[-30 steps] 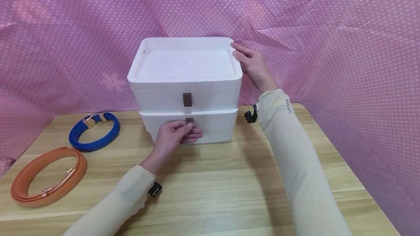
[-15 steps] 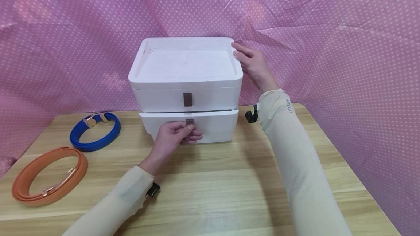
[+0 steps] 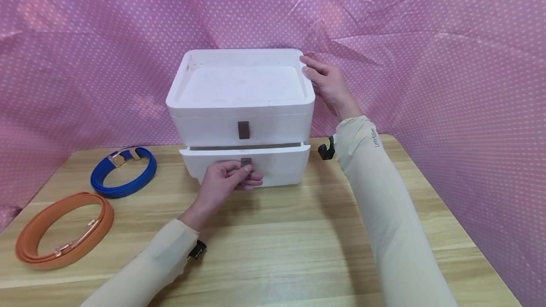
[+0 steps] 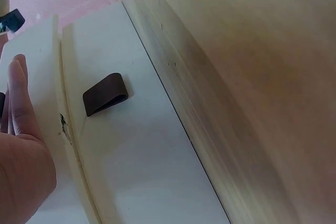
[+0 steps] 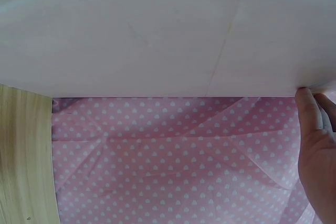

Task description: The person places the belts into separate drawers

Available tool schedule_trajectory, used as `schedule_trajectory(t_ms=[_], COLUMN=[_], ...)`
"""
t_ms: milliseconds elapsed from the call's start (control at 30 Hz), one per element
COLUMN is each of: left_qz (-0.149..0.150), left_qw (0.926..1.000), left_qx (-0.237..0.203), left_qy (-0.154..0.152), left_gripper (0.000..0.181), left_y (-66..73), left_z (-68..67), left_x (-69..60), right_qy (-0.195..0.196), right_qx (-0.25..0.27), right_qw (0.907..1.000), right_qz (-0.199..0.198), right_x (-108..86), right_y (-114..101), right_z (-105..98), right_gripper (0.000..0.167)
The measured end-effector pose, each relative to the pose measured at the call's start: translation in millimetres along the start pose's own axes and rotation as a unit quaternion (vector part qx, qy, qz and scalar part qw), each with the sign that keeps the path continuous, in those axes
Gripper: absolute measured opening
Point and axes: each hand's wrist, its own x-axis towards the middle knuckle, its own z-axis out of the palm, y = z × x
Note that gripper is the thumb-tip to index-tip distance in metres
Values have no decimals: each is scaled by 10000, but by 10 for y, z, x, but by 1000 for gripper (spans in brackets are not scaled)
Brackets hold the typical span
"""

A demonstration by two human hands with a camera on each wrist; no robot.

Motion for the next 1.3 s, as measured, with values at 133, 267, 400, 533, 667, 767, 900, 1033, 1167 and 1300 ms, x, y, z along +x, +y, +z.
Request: schedule_trajectory(t_ms=[133,267,400,533,667,767,900,1033,1167,1300], left_qz=[46,77,106,160,160,158,198,328,434,429], left_qw=[10000,9998,9997,9997,9997,9997,9996,9989,9983,9981], left_qx=[36,130,185,130,76,91,173,336,394,435], left_qy=[-39,-90,-93,-122,-181,-177,-116,-27,42,49], left_gripper=[20,20,20,20,22,23,21,17,15,15], left_y=[12,17,19,24,25,21,5,-14,-25,-27], left_z=[2,-1,-15,-10,16,21,26,40,61,74], left_x=[-22,-37,-50,-67,-79,-88,-114,-134,-141,-146], right_qy=[-3,11,-18,-68,-50,-46,-50,-42,-29,4], right_qx=[-6,13,53,85,45,2,-19,-91,-145,-11], right_qw=[10000,10000,10000,9999,10000,10000,9999,9999,9999,10000], right_qz=[-26,-3,31,-4,2,50,100,82,-1,-55], right_x=[-1,-5,8,20,4,-11,-20,-19,-13,-5], right_y=[0,-7,-11,-9,-10,-19,-13,-4,-1,12], right_z=[7,10,26,31,6,4,14,18,14,6], right_gripper=[45,45,45,45,46,46,46,45,45,44])
